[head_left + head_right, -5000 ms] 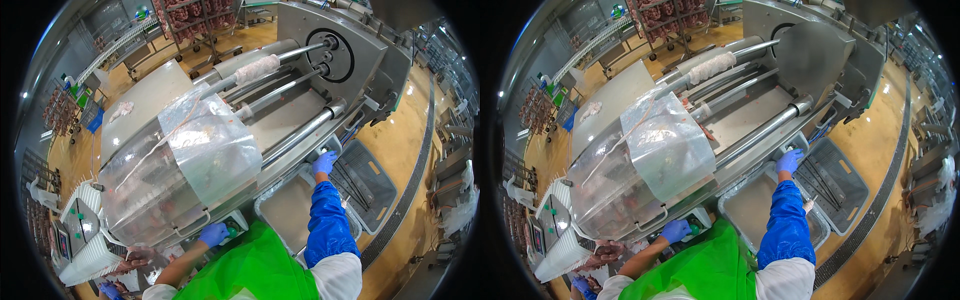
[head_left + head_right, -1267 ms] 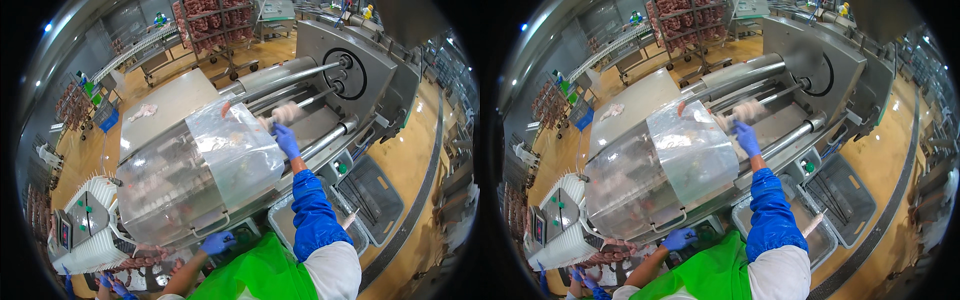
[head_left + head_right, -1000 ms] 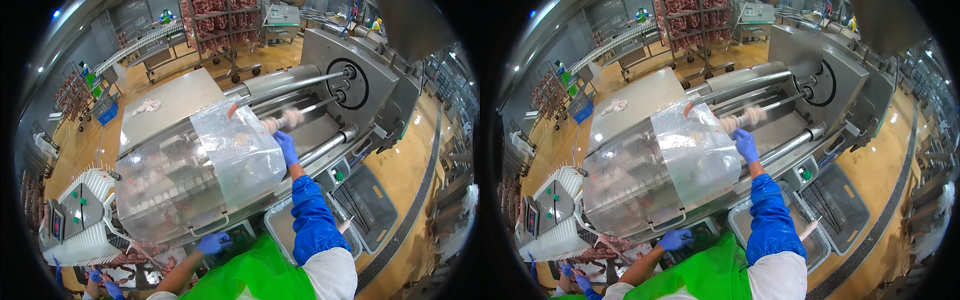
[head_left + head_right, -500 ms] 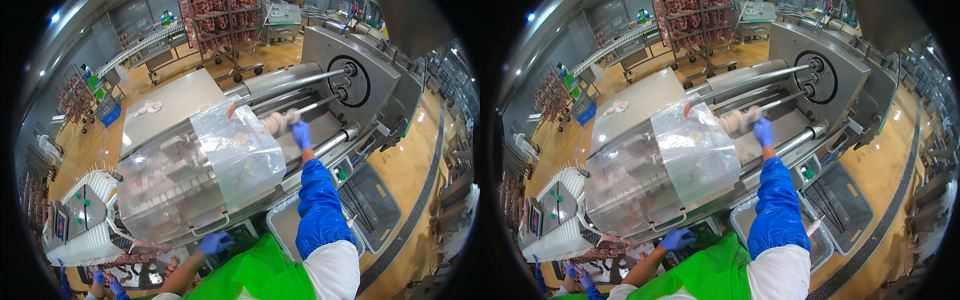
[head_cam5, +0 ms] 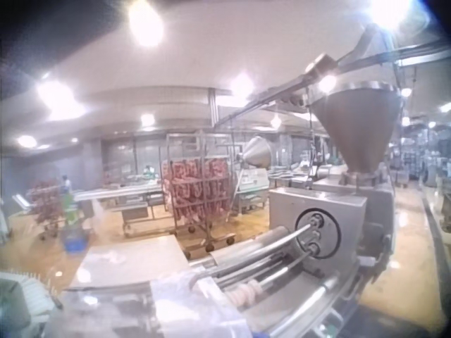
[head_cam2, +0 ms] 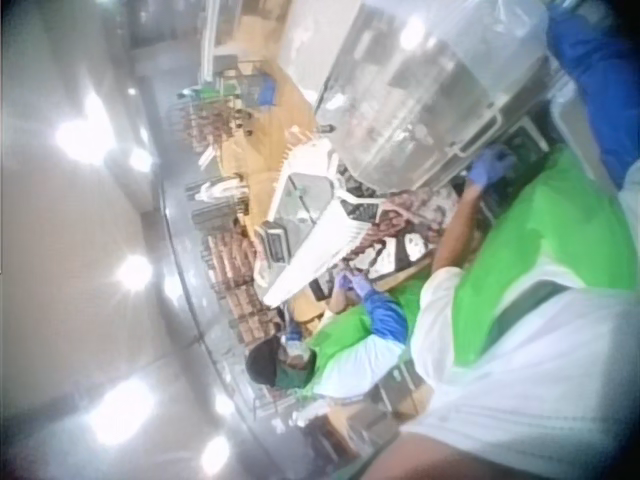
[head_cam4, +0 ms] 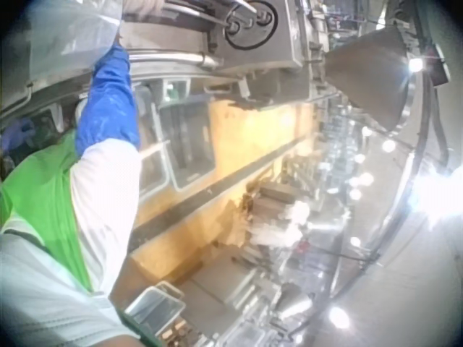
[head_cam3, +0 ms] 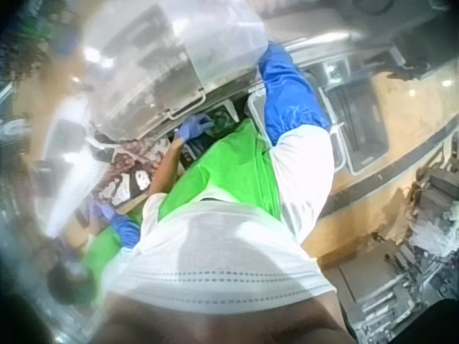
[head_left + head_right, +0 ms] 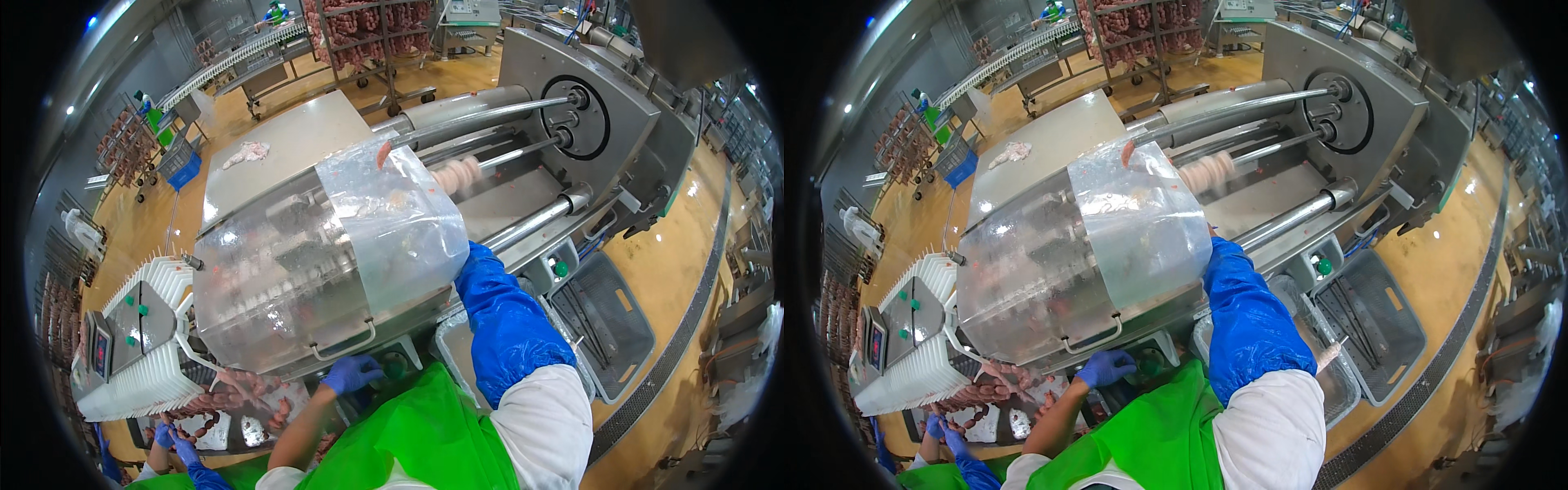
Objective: The person operates a sausage-making machine, feeding ground meat into the hopper and guiding the casing as it fills. They periodically remove completed sausage links from the machine and place them into a tray.
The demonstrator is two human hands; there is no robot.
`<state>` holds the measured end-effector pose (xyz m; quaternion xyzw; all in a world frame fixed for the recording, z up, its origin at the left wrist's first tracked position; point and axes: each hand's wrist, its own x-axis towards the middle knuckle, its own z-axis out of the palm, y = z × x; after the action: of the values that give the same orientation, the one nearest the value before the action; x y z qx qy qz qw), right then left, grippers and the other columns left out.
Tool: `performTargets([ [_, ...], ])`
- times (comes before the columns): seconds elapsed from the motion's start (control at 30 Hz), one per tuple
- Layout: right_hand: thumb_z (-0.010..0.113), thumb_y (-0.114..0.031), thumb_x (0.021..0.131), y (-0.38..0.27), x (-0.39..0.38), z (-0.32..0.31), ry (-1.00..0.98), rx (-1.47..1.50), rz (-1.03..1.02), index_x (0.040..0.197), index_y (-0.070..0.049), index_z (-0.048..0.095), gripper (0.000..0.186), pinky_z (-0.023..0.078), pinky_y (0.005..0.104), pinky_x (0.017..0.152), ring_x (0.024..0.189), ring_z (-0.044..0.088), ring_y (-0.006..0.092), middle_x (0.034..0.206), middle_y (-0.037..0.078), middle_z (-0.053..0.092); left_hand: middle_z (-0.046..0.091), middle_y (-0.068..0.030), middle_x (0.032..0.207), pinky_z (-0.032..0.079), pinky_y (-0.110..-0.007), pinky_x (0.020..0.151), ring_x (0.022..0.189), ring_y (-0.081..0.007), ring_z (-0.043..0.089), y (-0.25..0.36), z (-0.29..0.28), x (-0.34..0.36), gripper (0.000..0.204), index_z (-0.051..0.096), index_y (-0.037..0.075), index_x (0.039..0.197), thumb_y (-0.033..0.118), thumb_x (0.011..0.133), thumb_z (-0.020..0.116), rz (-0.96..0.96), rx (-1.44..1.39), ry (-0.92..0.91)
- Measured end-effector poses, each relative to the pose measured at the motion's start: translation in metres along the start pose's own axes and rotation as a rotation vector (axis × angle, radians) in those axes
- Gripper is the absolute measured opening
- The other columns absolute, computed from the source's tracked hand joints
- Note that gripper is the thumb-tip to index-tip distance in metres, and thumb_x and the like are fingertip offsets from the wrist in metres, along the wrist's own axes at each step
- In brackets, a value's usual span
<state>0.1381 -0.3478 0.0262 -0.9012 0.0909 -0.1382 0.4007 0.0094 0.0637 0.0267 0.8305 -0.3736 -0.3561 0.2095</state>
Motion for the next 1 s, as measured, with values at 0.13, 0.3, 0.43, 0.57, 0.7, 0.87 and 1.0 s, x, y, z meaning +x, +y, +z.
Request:
performTargets([
  [0.13,0.061,-0.022,0.084,0.006,-0.013,-0.011,-0.003,-0.013,-0.007,0.104,-0.007,0.069,0.026,0.052,0.044,0.079,0.096,0.064,0.0387,0.107,0.02,0.067,0.067,-0.0179,0.109,0.049,-0.042,0.089,0.101,-0.0349,0.064,0.022,-0.025,-0.007,0.047,0.066,0.01,0.114,0.048,0.085,0.064,0.155,0.084,-0.245],
  [0.3,0.061,-0.023,0.084,0.033,-0.053,-0.027,-0.019,-0.077,0.009,0.104,-0.007,0.069,0.026,0.052,0.0448,0.079,0.096,0.064,0.0391,0.108,0.02,0.067,0.064,-0.0216,0.115,0.045,-0.043,0.095,0.109,-0.0381,0.06,0.059,-0.057,-0.011,0.053,0.061,0.006,0.121,0.048,0.088,0.061,0.118,0.198,-0.307],
  [0.43,0.06,-0.023,0.084,0.05,-0.064,-0.041,-0.059,-0.102,0.027,0.104,-0.008,0.069,0.026,0.052,0.0454,0.079,0.096,0.064,0.0394,0.108,0.02,0.067,0.066,-0.0188,0.112,0.048,-0.044,0.091,0.105,-0.0372,0.062,0.054,-0.051,-0.022,0.058,0.059,0.005,0.122,0.053,0.09,0.057,0.159,0.166,-0.266],
  [0.57,0.06,-0.023,0.084,0.058,-0.066,-0.052,-0.118,-0.129,0.017,0.104,-0.008,0.069,0.027,0.052,0.0459,0.079,0.096,0.063,0.0397,0.108,0.02,0.066,0.065,-0.0181,0.111,0.048,-0.044,0.089,0.104,-0.0368,0.062,0.03,-0.035,-0.039,0.058,0.06,0.007,0.121,0.055,0.089,0.057,0.169,0.127,-0.31],
  [0.7,0.06,-0.023,0.084,0.047,-0.081,-0.063,-0.2,-0.171,-0.021,0.104,-0.008,0.068,0.027,0.051,0.0465,0.078,0.096,0.063,0.0401,0.108,0.02,0.066,0.066,-0.0163,0.111,0.05,-0.041,0.088,0.101,-0.0323,0.064,0.052,-0.061,-0.046,0.051,0.062,0.007,0.119,0.05,0.091,0.057,0.146,0.096,-0.453],
  [0.87,0.06,-0.023,0.083,0.002,-0.086,-0.063,-0.308,-0.233,-0.153,0.104,-0.009,0.068,0.027,0.051,0.0473,0.078,0.097,0.063,0.0405,0.109,0.02,0.066,0.07,-0.0104,0.101,0.052,-0.033,0.079,0.089,-0.0209,0.067,0.148,-0.151,-0.055,0.03,0.067,0.007,0.112,0.03,0.093,0.062,0.339,-0.114,-0.438],
  [1.0,0.06,-0.023,0.083,-0.014,-0.092,-0.076,-0.081,-0.287,-0.186,0.104,-0.009,0.068,0.027,0.051,0.0479,0.078,0.097,0.063,0.0408,0.109,0.02,0.066,0.071,-0.0081,0.093,0.051,-0.029,0.076,0.083,-0.0121,0.064,0.204,-0.221,-0.025,0.024,0.07,0.002,0.103,0.023,0.094,0.061,0.363,-0.078,-0.034],
])
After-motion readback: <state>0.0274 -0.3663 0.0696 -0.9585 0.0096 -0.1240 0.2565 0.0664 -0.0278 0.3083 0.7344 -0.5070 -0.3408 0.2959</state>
